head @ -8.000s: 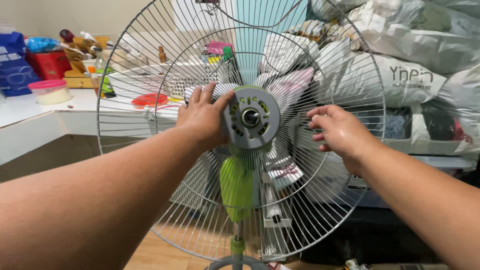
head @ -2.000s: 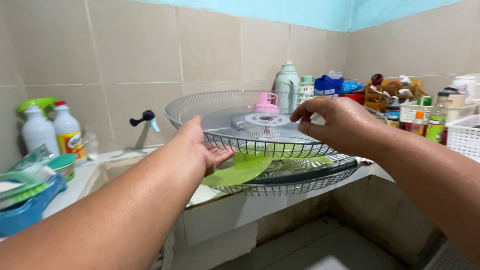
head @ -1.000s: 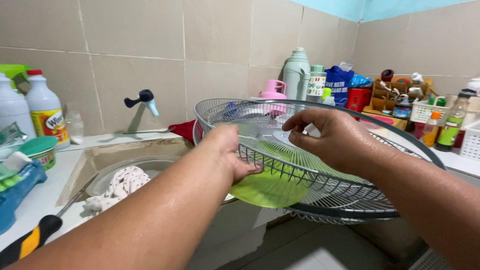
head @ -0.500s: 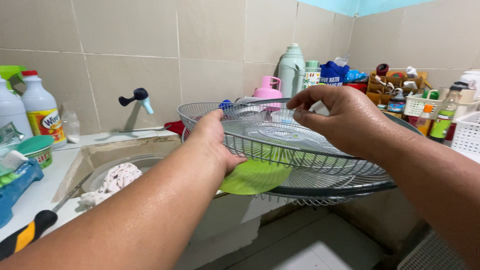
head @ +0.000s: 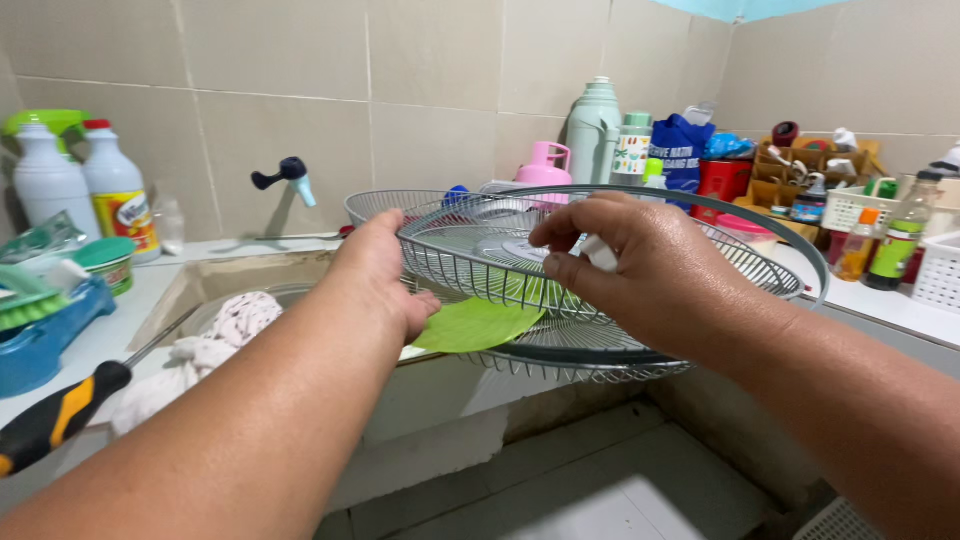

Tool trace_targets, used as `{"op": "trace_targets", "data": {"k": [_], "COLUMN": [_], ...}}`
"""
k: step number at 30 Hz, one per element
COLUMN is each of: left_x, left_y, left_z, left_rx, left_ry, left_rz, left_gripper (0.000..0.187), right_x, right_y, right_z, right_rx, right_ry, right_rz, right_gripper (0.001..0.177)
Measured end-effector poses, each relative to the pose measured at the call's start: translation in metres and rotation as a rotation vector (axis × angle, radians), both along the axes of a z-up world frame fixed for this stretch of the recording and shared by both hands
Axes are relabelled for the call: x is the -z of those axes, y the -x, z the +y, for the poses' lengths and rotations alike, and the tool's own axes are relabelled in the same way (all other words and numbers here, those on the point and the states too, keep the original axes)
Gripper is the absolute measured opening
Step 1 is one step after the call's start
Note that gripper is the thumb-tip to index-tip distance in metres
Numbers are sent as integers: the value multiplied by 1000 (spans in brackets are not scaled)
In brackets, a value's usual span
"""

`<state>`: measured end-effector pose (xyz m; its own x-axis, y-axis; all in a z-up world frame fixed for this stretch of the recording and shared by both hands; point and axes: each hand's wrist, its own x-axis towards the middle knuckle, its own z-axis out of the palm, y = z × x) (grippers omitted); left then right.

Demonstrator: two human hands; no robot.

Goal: The person disassembles a green electric fan by removing the front grille, fan blades, and rear grille using a screwdriver. They then reassemble the fan by reversing the steps, securing each component back into place.

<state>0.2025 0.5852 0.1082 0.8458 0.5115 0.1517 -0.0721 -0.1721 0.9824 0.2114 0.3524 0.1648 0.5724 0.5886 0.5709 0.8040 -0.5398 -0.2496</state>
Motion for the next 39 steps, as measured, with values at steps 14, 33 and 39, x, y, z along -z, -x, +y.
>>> {"op": "trace_targets", "data": {"k": [14,33,39], "left_x": [7,63,69], "left_y": [127,179,175], "left_z": [-1,152,174], "left_rx": [-612,-186,-284], "left_ry": [702,60,-104], "left_rz": [-123,28,-84], "left_gripper": [63,31,22], "right_x": [25,106,107], "right_y": [62,38,42], "right_z": [34,251,289], "right_rx": [-558,-188,-184], "right_ry": [-153,-343,-223], "right_rz": [67,822,399], "right_gripper": [26,67,61]}}
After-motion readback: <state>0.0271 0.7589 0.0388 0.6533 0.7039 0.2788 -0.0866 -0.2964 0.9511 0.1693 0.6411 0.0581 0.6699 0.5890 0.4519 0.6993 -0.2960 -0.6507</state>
